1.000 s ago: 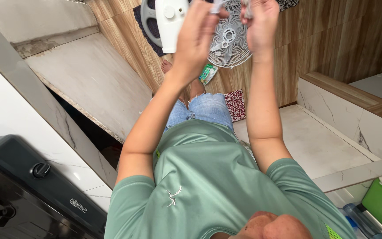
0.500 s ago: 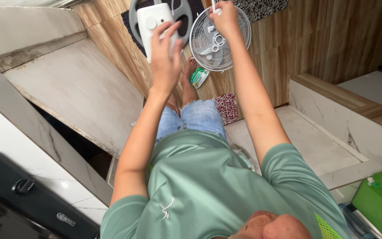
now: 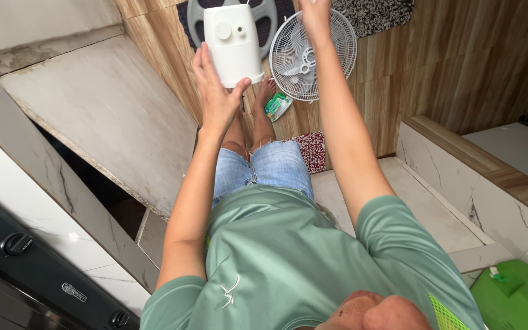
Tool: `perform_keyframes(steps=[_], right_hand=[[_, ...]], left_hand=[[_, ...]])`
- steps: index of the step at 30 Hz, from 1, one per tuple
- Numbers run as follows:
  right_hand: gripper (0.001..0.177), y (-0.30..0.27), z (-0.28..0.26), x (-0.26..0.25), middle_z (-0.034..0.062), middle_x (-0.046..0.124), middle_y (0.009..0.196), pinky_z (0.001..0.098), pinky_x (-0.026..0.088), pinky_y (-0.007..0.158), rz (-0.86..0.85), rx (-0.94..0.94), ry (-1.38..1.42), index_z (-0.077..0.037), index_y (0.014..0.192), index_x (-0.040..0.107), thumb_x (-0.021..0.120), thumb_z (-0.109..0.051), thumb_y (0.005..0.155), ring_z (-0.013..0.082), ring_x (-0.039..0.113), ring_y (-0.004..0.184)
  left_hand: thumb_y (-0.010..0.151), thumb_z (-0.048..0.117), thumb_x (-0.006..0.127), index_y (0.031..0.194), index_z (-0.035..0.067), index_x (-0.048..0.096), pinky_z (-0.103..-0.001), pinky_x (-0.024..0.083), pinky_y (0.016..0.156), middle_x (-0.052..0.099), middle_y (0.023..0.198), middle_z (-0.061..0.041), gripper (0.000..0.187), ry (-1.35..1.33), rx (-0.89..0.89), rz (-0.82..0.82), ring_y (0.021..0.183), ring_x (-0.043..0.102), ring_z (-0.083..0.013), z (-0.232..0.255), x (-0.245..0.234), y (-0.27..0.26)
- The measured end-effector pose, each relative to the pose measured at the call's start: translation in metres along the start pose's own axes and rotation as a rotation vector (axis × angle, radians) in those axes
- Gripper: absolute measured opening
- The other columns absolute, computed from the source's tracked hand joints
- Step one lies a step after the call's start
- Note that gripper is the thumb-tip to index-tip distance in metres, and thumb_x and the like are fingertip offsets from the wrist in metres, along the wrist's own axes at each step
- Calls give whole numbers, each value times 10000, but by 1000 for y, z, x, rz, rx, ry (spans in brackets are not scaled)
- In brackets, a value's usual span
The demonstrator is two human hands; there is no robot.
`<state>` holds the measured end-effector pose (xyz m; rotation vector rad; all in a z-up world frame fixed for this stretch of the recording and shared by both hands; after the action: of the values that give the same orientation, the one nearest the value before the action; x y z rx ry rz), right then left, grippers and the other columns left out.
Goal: The person assembles a white pedestal fan by connecting the motor housing to the stand, attaching the power cord, and securing the base. The person then uses a screwdriver to tighten a screw on the motor housing.
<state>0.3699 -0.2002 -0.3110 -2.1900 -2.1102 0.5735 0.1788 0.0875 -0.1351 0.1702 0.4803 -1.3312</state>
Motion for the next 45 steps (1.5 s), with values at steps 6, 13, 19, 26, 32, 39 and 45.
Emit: perform_keyframes(steps=[6,13,19,26,32,39,45], right_hand=[[387,-138,-74,84,52,670,1295,269,545,843,-145,-99,15,-59,1458,520,526,-86,1072,146,655,980],[391,-182,-135,85,36,660,1285,227,629,890,75,-391,-360,-55,1210,789,581,150,949,217,592,1139],[192,-80,-30,105,101,790,1096,250,565,837,-151,-88,131,29,1173,755,646,-17,1021,141,702,939],[204,-129,38,90,67,764,955,247,559,716,-193,247,159,42,1130,745,645,-73,994,96,679,800],[163,-185,-63,58,30,714,924,241,539,698,-49,72,-29,36,1092,736,685,-4,942,87,645,779],[182,-237,-194,110,64,605,940,337,552,795,-100,-509,-395,-13,1012,741,721,75,853,221,612,900],[229,-229,-210,98,79,600,988,359,536,859,-254,-511,-485,-54,1023,750,710,101,860,266,589,993]], left_hand=[[833,326,948,1641,61,34,-486,297,1262,187,1628,-302,1248,-70,-13,-37,1516,296,-468,-17,17,12],[887,334,890,1651,95,-71,-495,285,1264,122,1649,-315,1251,-54,-30,-62,1516,287,-481,-22,23,8],[931,369,870,1657,101,-89,-516,257,1280,113,1659,-303,1233,-68,-25,-51,1535,260,-467,-22,26,5],[937,347,855,1662,113,-84,-513,243,1287,81,1680,-309,1210,-123,-39,-51,1561,216,-465,-26,24,8],[978,446,755,1653,104,-57,-528,176,1273,-5,1683,-366,1110,-123,-113,-114,1584,90,-487,-45,33,8],[1162,518,319,1697,128,-1,-523,92,1332,8,1772,-279,736,-211,-131,-142,1653,-22,-450,-82,52,15],[1125,478,438,1655,105,-79,-445,185,1280,169,1712,-295,829,-407,-209,-269,1594,63,-407,-108,63,26]])
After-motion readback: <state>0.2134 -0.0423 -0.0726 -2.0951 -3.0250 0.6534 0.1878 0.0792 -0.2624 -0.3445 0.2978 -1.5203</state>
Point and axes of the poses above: each hand's wrist, its own y-axis towards the middle knuckle, its own x-axis out of the palm, z = x × y, the point moved 9 cm from there along y, towards the middle knuckle
